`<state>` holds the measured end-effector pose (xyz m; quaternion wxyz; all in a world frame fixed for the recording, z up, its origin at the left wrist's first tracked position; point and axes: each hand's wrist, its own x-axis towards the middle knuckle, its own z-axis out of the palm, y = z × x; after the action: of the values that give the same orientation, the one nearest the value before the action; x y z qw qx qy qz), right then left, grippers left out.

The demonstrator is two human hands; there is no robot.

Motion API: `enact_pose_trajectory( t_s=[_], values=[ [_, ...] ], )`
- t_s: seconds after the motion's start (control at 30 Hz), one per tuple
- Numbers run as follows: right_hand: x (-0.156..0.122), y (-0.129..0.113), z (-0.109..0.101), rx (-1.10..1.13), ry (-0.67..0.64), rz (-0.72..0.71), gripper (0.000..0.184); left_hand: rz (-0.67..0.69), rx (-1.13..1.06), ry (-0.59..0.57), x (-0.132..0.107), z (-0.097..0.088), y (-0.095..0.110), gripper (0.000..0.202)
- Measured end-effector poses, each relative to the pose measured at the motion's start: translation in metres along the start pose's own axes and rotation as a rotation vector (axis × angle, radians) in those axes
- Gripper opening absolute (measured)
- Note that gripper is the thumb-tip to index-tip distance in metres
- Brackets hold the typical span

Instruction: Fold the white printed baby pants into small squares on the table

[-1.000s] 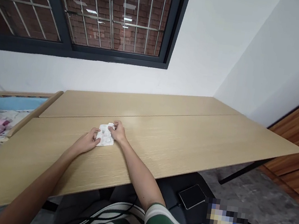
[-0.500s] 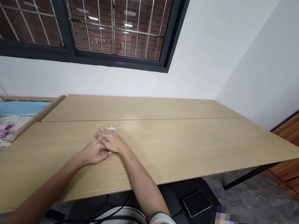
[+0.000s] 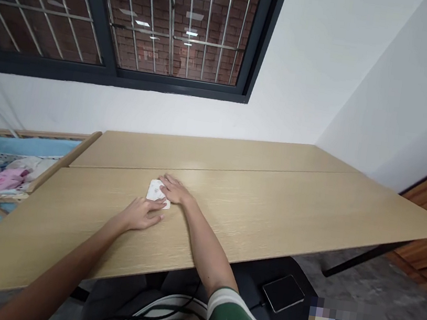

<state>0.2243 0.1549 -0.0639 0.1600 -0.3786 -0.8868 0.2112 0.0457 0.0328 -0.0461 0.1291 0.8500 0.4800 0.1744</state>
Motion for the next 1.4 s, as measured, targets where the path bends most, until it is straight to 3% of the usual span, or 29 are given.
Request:
enact_pose_trajectory(
  t_s=[0.3,0.5,0.63,0.9,1.4],
  values=[
    [-0.011,-0.004,0.011,0.012,0.204,0.055,0.063,-0.172,-0.012,0.203,0.003,-0.007,-0.019,0.042],
    [-0.01,-0.006,0.011,0.024,0.226,0.104,0.064,-0.438,0.061,0.273,0.005,-0.014,-0.026,0.04],
    [-0.01,-0.006,0.012,0.01,0.229,0.125,0.06,-0.554,0.086,0.21,0.004,-0.013,-0.032,0.037],
    [-0.008,-0.006,0.012,0.008,0.22,0.102,0.05,-0.562,0.116,0.063,0.007,-0.009,-0.035,0.037],
    [-0.011,-0.01,0.011,0.043,0.272,0.131,0.043,-0.546,0.141,0.019,0.006,-0.011,-0.033,0.038]
  ],
)
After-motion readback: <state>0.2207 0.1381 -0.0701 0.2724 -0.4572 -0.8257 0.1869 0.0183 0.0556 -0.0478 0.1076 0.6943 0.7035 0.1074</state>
